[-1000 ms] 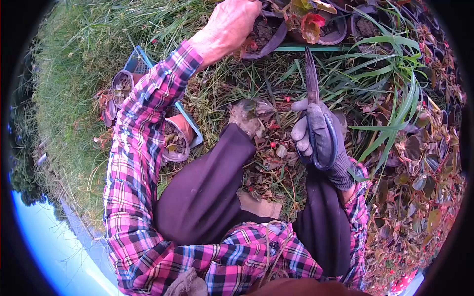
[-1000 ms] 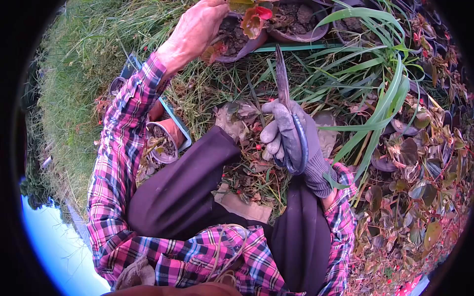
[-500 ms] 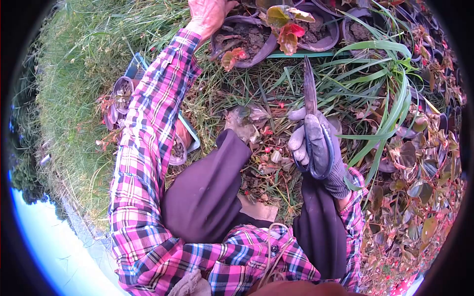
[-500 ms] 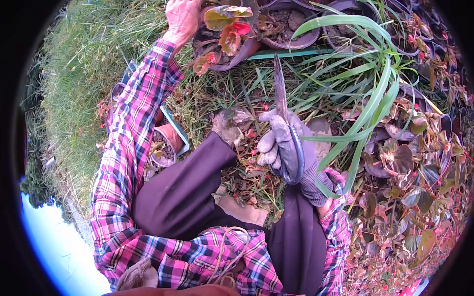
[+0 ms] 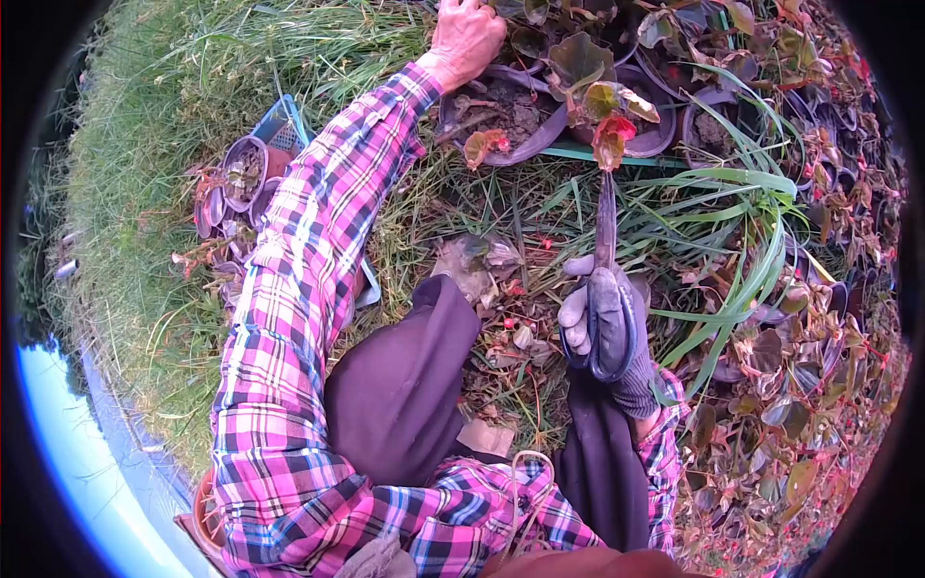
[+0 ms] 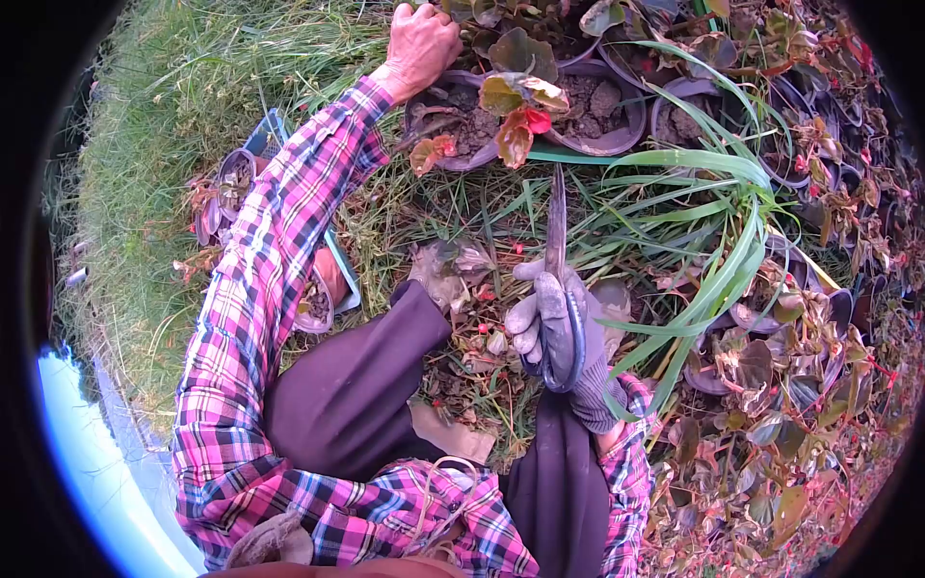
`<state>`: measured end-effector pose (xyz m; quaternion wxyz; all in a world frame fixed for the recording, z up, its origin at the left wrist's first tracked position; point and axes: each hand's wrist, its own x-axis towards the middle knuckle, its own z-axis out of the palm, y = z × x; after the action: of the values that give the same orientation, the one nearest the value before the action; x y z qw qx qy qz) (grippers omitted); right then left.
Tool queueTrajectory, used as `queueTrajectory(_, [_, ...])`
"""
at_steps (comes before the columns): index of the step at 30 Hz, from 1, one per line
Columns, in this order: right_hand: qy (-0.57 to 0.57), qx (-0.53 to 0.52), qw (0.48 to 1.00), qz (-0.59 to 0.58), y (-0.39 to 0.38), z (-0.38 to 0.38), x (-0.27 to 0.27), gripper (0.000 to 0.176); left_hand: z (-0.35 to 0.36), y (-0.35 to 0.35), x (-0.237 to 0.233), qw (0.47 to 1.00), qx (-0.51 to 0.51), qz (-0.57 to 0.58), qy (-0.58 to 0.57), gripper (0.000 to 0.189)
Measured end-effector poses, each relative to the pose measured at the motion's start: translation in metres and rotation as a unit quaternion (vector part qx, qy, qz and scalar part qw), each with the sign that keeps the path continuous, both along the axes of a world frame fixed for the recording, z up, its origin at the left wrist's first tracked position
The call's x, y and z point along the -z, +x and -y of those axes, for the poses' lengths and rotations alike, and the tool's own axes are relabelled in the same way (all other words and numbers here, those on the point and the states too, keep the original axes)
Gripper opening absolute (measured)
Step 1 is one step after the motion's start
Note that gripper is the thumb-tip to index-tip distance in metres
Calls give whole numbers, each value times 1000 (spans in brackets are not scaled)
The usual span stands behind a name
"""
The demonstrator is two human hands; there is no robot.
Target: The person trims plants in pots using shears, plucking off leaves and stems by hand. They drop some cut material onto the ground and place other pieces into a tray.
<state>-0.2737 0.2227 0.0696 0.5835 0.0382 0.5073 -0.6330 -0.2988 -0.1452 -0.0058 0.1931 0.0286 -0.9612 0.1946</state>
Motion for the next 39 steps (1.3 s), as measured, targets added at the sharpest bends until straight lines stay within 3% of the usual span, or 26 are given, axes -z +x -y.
queueTrajectory(4, [-1,-7,1000,-11,3,1,3,31,-5,0,0,996,-79,35,-18,14])
queueTrajectory(8, [-7,5,1000,24,6,6,6,31,-3,1,-2,998,-19,44,46,10])
queueTrajectory(9, [-7,2,1000,20,8,6,8,31,-1,1,1,999,18,-6,34,9])
queueTrajectory(13, [3,-16,1000,-15,11,11,9,32,0,3,-7,981,74,-72,163,7])
queueTrajectory(16, [17,-30,999,-31,13,14,6,33,-24,26,-66,899,110,-58,419,9])
queueTrajectory(18, [21,-28,999,-38,12,16,5,34,-61,63,-108,893,88,4,441,15])
queueTrajectory(20, [21,-28,998,-50,10,17,6,36,-96,101,-116,787,148,97,592,22])
queueTrajectory(22, [11,-24,998,-62,10,19,2,37,-118,127,-111,659,200,330,646,35])
queueTrajectory(25, [8,-25,998,-54,11,21,2,37,-105,121,-127,709,89,443,541,42])
queueTrajectory(27, [8,-29,999,-42,13,19,5,36,-76,100,-133,744,-30,178,644,32])
queueTrajectory(28, [11,-39,998,-52,14,19,5,36,-55,90,-125,817,-38,57,572,26])
queueTrajectory(29, [15,-49,997,-62,14,20,3,36,-33,75,-114,827,-30,-24,561,23])
queueTrajectory(30, [19,-59,995,-72,15,21,2,36,-19,59,-119,798,-10,-89,596,15])
queueTrajectory(31, [15,-63,996,-64,15,22,2,36,-7,44,-115,843,-29,-81,530,21])
queueTrajectory(32, [12,-67,996,-54,15,24,3,36,1,27,-99,800,24,-112,589,26])
queueTrajectory(34, [-2,-73,996,-48,15,27,2,36,-1,3,-94,801,23,-80,593,25])
queueTrajectory(36, [-27,-73,995,-58,14,31,-1,37,-6,1,-99,706,-51,-27,706,19])
queueTrajectory(38, [-65,-83,993,-56,8,34,-1,44,-7,4,-94,651,-47,-55,755,14])
queueTrajectory(39, [-84,-92,989,-77,4,39,-3,48,-2,11,-76,648,-5,-111,754,12])
